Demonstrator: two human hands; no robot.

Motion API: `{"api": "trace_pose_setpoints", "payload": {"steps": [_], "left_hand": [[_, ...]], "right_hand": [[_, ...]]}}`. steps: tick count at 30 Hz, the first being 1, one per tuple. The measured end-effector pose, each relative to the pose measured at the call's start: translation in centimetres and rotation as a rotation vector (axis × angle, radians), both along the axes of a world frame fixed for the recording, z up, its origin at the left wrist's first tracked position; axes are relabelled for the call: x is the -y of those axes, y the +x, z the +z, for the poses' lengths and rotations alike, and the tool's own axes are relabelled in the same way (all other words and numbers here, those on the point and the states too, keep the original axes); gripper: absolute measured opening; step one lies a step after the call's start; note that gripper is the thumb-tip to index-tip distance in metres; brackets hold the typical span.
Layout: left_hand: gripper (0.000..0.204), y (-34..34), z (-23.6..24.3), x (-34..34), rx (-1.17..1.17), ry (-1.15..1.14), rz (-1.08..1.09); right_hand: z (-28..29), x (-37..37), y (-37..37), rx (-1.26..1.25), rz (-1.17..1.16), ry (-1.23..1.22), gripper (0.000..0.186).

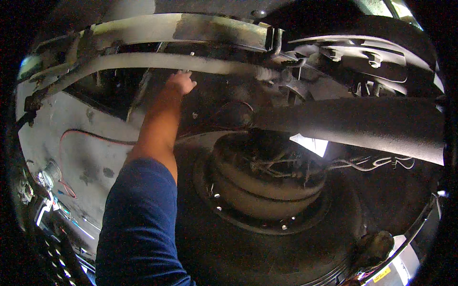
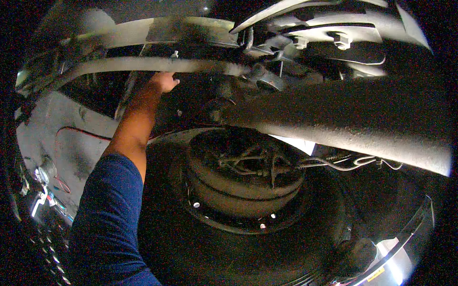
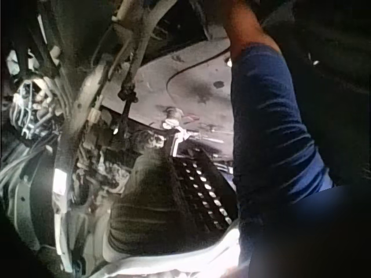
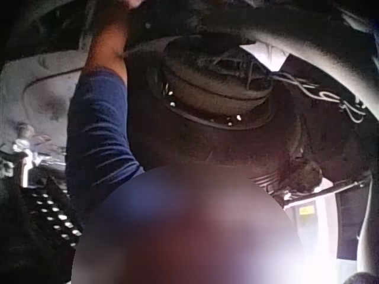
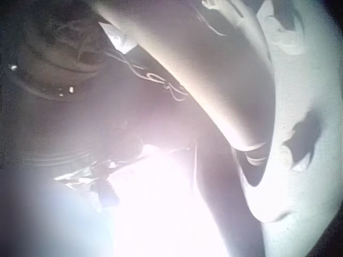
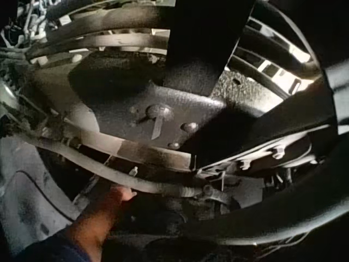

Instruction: The person works under the hood of a white van, using a flashlight to illuminate the engine bay. They manipulate hoses and engine components, then remove a small cylindrical part and inspect it closely before placing it on the floor.

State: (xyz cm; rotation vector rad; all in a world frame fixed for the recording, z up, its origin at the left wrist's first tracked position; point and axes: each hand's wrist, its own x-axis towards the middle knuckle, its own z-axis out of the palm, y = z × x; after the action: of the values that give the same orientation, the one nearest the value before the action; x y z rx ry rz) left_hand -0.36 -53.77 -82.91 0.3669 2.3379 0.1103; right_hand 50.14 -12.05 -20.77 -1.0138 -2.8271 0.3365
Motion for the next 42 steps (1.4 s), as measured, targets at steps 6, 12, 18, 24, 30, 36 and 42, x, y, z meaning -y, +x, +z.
{"api": "trace_pose_setpoints", "payload": {"steps": [6, 12, 18, 24, 30, 36, 42], "left_hand": [[0.054, 0.7, 0.8, 0.6, -0.083, -0.028, -0.015], [0.046, 0.5, 5.0, 2.2, -0.078, -0.210, 0.129], [0.048, -0.4, 11.5, 4.6, 0.208, -0.306, 0.078], [0.040, 4.7, 32.2, 5.5, 0.081, -0.070, 0.254], [0.045, 15.1, 48.6, 2.8, -0.184, 0.288, 0.965], [0.055, 27.9, 64.1, -2.1, -0.393, 0.735, 1.176], [0.042, 47.3, 82.0, -13.6, -0.499, 0.635, 0.606]], "right_hand": [[0.8, 0.3, -0.6, -0.002, -0.001, -0.005, 0.072], [-1.0, 1.8, -0.8, -0.055, 0.032, -0.045, 0.072], [-0.7, 2.9, 0.4, -0.136, 0.091, -0.148, 0.073], [0.1, 5.0, -1.7, -0.370, 0.155, -0.563, 0.073], [6.8, 4.9, -2.7, -0.655, 0.564, -0.367, 0.064], [12.3, 3.5, -1.6, 0.178, 0.762, -0.198, 0.071], [19.0, 1.4, 0.4, -0.262, 0.671, -0.719, 0.055]]}}
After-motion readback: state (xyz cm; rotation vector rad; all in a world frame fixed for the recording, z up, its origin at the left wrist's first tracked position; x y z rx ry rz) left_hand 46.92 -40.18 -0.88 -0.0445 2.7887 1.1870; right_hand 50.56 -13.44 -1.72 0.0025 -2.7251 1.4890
